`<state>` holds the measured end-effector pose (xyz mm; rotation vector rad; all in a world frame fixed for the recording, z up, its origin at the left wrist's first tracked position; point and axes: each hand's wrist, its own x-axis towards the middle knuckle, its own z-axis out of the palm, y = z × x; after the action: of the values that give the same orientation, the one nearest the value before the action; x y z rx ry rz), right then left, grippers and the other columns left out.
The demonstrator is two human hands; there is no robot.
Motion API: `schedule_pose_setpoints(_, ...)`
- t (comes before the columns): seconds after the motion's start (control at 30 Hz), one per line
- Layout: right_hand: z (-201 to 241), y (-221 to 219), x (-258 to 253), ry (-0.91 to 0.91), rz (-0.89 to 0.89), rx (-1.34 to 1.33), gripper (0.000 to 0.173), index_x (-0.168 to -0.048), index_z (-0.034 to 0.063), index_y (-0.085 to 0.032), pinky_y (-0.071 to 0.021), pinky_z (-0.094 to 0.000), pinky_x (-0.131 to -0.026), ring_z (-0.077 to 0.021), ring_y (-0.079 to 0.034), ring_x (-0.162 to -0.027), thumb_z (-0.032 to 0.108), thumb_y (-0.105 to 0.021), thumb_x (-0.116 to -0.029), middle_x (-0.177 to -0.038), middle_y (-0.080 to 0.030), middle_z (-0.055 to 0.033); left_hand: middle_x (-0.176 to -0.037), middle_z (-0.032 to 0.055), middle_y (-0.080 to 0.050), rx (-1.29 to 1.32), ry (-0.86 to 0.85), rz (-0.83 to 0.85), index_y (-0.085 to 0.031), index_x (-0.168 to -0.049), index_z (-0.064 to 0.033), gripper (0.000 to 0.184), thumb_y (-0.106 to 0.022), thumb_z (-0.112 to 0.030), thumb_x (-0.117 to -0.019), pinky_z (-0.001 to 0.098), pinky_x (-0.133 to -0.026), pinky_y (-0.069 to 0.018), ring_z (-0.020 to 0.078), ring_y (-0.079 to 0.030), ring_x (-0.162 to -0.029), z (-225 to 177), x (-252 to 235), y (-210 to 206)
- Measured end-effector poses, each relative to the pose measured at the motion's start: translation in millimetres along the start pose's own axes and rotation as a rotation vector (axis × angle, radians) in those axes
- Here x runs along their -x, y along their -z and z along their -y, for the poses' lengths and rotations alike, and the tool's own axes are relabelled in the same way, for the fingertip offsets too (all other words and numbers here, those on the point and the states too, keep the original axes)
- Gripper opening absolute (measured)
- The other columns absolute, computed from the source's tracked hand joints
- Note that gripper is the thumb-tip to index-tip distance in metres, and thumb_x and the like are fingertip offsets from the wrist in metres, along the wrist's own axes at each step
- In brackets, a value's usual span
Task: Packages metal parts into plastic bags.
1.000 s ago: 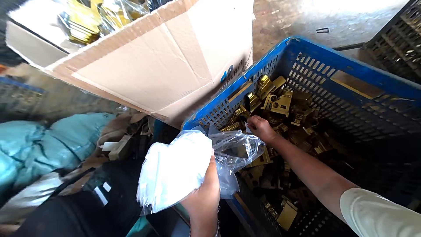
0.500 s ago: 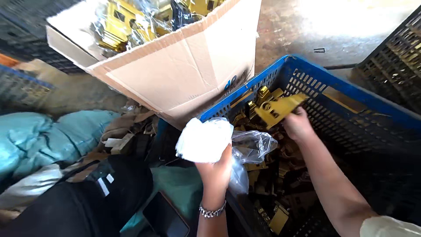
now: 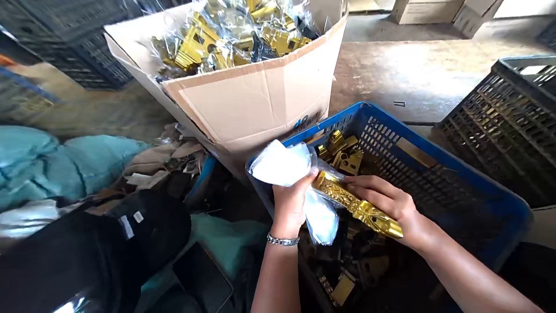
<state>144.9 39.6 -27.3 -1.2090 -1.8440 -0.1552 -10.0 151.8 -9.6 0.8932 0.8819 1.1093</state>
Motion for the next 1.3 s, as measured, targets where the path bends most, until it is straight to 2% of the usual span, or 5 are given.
schedule_pose_setpoints(0.27,-19.9,-6.1,-18.8,-0.294,0.052,0.304,0.028,-0.095,-0.0091,-0.067,-0.0584,-0.0564,-0.074,-0.0468,-0.068,-0.089,-0.006,-0.079,-0.0696,-0.097,-0.066,-0.0289,-0.086,0.0051,-0.067,-0.040,0.102,0.225,-0.054,-0.115,0.0040,0.032,-0.068,0.008,-0.0868,0.0244,-0.072,-0.0594,0.0083,-0.067,-0.074,10.0,30.4,-16.6)
schedule_pose_setpoints(0.53,-11.4,-10.0,-35.9,-0.316,0.084,0.202,0.017,-0.079,-0.0058,-0.062,-0.0578,-0.0407,-0.063,-0.0293,-0.068,-0.072,-0.010,-0.076,-0.0693,-0.083,-0.067,-0.0204,-0.095,0.0079,-0.070,-0.032,0.031,0.186,-0.055,-0.117,0.0043,0.066,-0.090,0.006,-0.0611,0.0268,-0.079,-0.0614,0.0100,-0.071,-0.087,16.8,24.3,-12.8)
schedule_pose_setpoints(1.0,4.0,22.3,-25.3,-0.591,0.129,-0.249,0.013,-0.083,-0.0048,-0.062,-0.0542,-0.0180,-0.065,-0.0062,-0.060,-0.075,-0.001,-0.074,-0.0812,-0.097,-0.059,-0.0121,-0.070,0.0090,-0.068,0.328,0.366,0.177,-0.060,-0.094,-0.0019,0.019,-0.044,-0.004,-0.1040,0.0277,-0.059,-0.0607,0.0141,-0.069,-0.062,-0.6,20.8,-11.2)
schedule_pose_setpoints(1.17,4.6,39.7,-24.6,-0.736,0.029,-0.532,0.019,-0.106,0.0035,-0.071,-0.0608,-0.0249,-0.076,-0.0077,-0.069,-0.086,0.003,-0.070,-0.0866,-0.108,-0.070,-0.0032,-0.076,0.0064,-0.067,0.144,0.152,0.156,-0.059,-0.104,0.0004,0.011,-0.056,0.006,-0.0950,0.0268,-0.065,-0.0602,0.0122,-0.067,-0.065,5.1,18.9,-5.4)
schedule_pose_setpoints(1.3,-7.8,19.5,6.7,-0.733,0.144,-0.725,0.101,-0.154,0.0102,-0.038,-0.0519,-0.0362,-0.105,-0.0142,-0.056,-0.129,0.033,-0.091,-0.0699,-0.144,-0.055,-0.0030,-0.075,0.0055,-0.069,0.166,0.215,0.303,-0.062,-0.099,-0.0013,0.012,-0.051,0.003,-0.0975,0.0275,-0.067,-0.0612,0.0116,-0.069,-0.067,-3.2,23.0,5.0)
